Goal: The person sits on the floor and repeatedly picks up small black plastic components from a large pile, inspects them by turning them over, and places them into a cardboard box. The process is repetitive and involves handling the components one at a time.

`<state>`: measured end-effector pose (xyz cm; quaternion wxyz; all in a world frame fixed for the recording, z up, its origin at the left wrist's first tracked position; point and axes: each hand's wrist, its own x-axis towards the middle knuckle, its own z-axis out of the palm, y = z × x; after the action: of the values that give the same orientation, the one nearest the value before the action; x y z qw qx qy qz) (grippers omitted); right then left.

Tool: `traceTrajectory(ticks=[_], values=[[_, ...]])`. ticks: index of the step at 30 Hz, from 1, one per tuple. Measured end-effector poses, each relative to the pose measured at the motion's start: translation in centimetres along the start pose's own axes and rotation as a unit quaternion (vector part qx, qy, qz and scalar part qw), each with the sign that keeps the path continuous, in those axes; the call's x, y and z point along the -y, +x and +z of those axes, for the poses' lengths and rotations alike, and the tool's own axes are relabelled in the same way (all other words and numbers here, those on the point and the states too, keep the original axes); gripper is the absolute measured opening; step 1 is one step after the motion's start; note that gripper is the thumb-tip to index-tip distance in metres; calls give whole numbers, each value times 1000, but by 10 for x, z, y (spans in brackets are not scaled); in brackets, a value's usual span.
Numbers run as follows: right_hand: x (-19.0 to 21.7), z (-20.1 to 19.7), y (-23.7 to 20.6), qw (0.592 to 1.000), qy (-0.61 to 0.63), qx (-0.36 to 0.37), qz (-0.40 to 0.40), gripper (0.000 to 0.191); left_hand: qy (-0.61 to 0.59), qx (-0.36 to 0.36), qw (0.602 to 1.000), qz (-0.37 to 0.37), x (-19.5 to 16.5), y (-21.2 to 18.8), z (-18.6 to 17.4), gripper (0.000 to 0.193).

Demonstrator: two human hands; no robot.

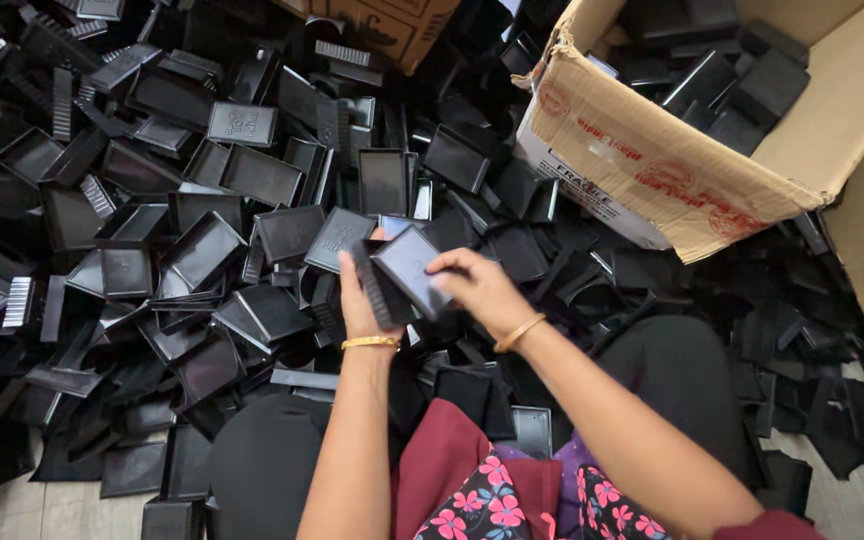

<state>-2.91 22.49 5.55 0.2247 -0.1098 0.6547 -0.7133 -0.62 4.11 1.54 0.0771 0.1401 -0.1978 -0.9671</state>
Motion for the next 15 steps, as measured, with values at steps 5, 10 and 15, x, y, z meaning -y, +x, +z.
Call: traceTrajectory(ticks=[5, 10, 15], values=[[10, 24, -5, 878, -468, -72, -71, 72, 108, 17, 993, -36, 2, -10, 1, 60], [28, 20, -9, 981, -157, -105, 33, 79, 113, 49, 992, 14, -4, -13, 7, 59], [24, 38, -26, 990, -123, -60, 33, 75, 161, 74, 984, 17, 3, -18, 8, 56]])
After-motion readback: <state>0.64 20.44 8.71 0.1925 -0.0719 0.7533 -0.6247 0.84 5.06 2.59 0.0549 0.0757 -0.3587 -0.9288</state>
